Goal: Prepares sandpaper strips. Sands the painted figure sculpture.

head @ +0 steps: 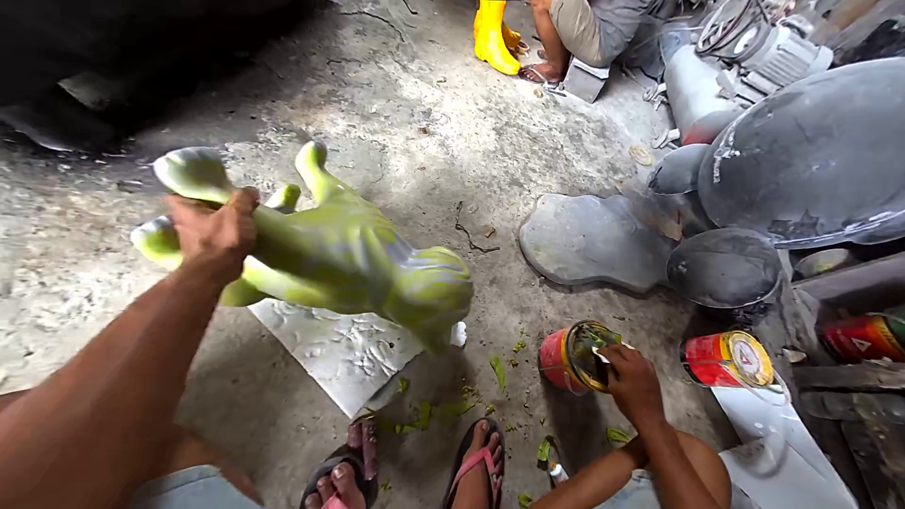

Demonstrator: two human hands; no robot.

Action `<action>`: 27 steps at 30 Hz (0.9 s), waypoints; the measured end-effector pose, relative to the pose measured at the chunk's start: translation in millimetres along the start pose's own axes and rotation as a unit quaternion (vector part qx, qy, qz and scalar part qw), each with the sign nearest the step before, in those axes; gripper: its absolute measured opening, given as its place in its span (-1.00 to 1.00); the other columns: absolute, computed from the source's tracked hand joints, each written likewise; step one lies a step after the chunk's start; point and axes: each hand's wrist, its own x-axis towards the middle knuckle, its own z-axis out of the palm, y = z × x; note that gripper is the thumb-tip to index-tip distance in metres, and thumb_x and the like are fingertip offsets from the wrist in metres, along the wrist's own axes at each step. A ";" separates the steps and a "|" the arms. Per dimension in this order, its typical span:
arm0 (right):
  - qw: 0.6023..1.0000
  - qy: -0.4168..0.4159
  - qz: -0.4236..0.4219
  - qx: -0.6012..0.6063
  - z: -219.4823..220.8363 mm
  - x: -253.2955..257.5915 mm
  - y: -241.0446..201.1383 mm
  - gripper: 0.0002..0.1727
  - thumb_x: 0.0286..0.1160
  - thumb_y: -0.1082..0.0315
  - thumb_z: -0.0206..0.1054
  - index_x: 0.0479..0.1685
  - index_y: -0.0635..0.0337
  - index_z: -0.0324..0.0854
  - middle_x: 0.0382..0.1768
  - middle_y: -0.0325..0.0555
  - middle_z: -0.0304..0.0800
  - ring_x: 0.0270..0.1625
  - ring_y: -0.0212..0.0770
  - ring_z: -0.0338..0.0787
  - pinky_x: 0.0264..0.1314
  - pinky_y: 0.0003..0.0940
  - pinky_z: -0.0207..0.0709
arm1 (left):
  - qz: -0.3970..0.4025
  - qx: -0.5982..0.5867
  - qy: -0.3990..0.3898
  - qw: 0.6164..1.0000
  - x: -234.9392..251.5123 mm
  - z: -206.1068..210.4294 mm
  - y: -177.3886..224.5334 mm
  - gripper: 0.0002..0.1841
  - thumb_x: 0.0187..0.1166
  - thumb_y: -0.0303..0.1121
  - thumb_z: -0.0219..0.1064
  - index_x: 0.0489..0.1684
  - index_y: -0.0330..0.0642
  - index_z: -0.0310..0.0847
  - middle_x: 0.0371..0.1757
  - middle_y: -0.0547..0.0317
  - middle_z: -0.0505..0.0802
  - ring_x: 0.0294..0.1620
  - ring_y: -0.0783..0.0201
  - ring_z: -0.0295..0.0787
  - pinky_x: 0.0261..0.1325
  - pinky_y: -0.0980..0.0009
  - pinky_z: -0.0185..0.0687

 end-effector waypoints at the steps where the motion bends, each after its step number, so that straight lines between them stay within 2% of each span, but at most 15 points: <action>1: 1.000 -0.009 0.004 -0.004 -5.4 0.3 -3.5 -0.61 0.49 0.39 0.23 0.19 -0.16 0.82 0.22 -0.19 0.84 0.31 -0.02 0.76 0.35 0.16 0.57 | -0.010 0.004 0.003 1.000 -1.8 2.2 4.4 -0.10 0.41 -0.03 0.51 0.72 -0.19 0.11 0.37 -0.05 0.71 0.30 0.17 0.73 0.40 0.04 0.63; 4: 0.996 0.019 0.011 0.089 -24.1 7.1 -36.1 -0.62 0.49 0.40 0.18 0.20 0.04 0.79 0.18 -0.07 0.83 0.26 -0.01 0.79 0.34 0.18 0.60 | -0.050 0.032 0.014 0.998 1.1 9.9 11.3 -0.01 0.27 0.00 0.55 0.70 -0.23 0.08 0.32 -0.16 0.72 0.27 0.01 0.75 0.30 -0.12 0.66; 6: 0.973 0.046 0.000 0.228 -34.3 10.4 -80.7 -0.62 0.50 0.40 0.22 0.25 0.11 0.76 0.17 -0.07 0.83 0.25 -0.13 0.80 0.35 0.00 0.68 | -0.070 0.035 0.025 0.997 2.6 15.9 8.9 0.01 0.16 -0.03 0.59 0.67 -0.22 0.12 0.26 -0.18 0.74 0.21 -0.04 0.77 0.21 -0.17 0.69; 8: 0.946 0.065 -0.049 0.312 -35.7 18.7 -133.8 -0.64 0.50 0.38 0.28 0.23 0.08 0.79 0.12 -0.15 0.85 0.20 -0.26 0.81 0.31 -0.18 0.74 | -0.072 0.038 0.034 0.996 5.8 22.7 7.2 0.00 0.11 -0.04 0.60 0.64 -0.20 0.15 0.23 -0.16 0.75 0.20 -0.04 0.78 0.20 -0.19 0.69; 10: 0.937 0.053 -0.095 0.333 -30.1 30.5 -181.0 -0.62 0.59 0.35 0.27 0.33 -0.03 0.77 0.13 -0.24 0.84 0.18 -0.35 0.81 0.28 -0.25 0.75 | -0.068 0.051 0.038 0.996 7.0 28.4 9.3 -0.02 0.10 -0.02 0.59 0.61 -0.19 0.18 0.19 -0.15 0.77 0.19 -0.05 0.78 0.17 -0.20 0.68; 13: 0.932 0.045 -0.140 0.331 -15.3 53.1 -226.9 -0.62 0.62 0.35 0.26 0.33 -0.15 0.79 0.18 -0.36 0.81 0.16 -0.44 0.80 0.19 -0.31 0.80 | -0.068 0.087 0.041 0.993 7.3 31.6 14.0 -0.05 0.14 0.05 0.55 0.58 -0.20 0.22 0.19 -0.18 0.77 0.22 -0.12 0.76 0.20 -0.26 0.65; 16: 0.935 0.082 -0.189 0.290 -7.2 73.0 -250.1 -0.63 0.62 0.33 0.24 0.31 -0.16 0.80 0.22 -0.34 0.80 0.19 -0.42 0.79 0.18 -0.29 0.78 | -0.076 0.102 0.039 0.991 5.5 33.6 19.4 -0.08 0.17 0.07 0.53 0.57 -0.18 0.24 0.15 -0.20 0.79 0.19 -0.15 0.78 0.17 -0.28 0.64; 19: 0.943 0.102 -0.228 0.219 0.7 79.6 -261.5 -0.60 0.62 0.34 0.26 0.36 -0.18 0.78 0.27 -0.27 0.79 0.24 -0.33 0.79 0.21 -0.27 0.77 | -0.074 0.107 0.030 0.991 7.4 36.0 21.1 -0.09 0.21 0.08 0.50 0.58 -0.19 0.23 0.13 -0.19 0.80 0.19 -0.15 0.79 0.16 -0.28 0.65; 22: 0.954 0.108 -0.244 0.137 13.5 72.1 -266.6 -0.54 0.49 0.42 0.35 0.34 -0.23 0.78 0.31 -0.18 0.76 0.33 -0.20 0.77 0.24 -0.24 0.76 | -0.067 0.103 0.028 0.992 10.3 39.8 21.5 -0.10 0.21 0.08 0.49 0.56 -0.20 0.25 0.11 -0.17 0.80 0.16 -0.13 0.80 0.15 -0.26 0.66; 24: 0.956 0.111 -0.251 0.103 16.5 68.9 -266.6 -0.50 0.42 0.47 0.39 0.34 -0.22 0.77 0.33 -0.16 0.75 0.41 -0.17 0.73 0.29 -0.25 0.75 | -0.064 0.098 0.026 0.993 11.2 41.4 21.3 -0.11 0.20 0.07 0.49 0.55 -0.20 0.25 0.09 -0.15 0.81 0.15 -0.11 0.80 0.13 -0.24 0.66; 27: 0.954 0.110 -0.270 0.072 13.6 70.8 -264.3 -0.49 0.42 0.46 0.39 0.36 -0.21 0.76 0.31 -0.17 0.75 0.41 -0.17 0.72 0.32 -0.26 0.71 | -0.062 0.104 0.024 0.992 11.6 42.2 22.2 -0.09 0.20 0.07 0.47 0.57 -0.22 0.22 0.09 -0.16 0.81 0.15 -0.12 0.80 0.13 -0.25 0.66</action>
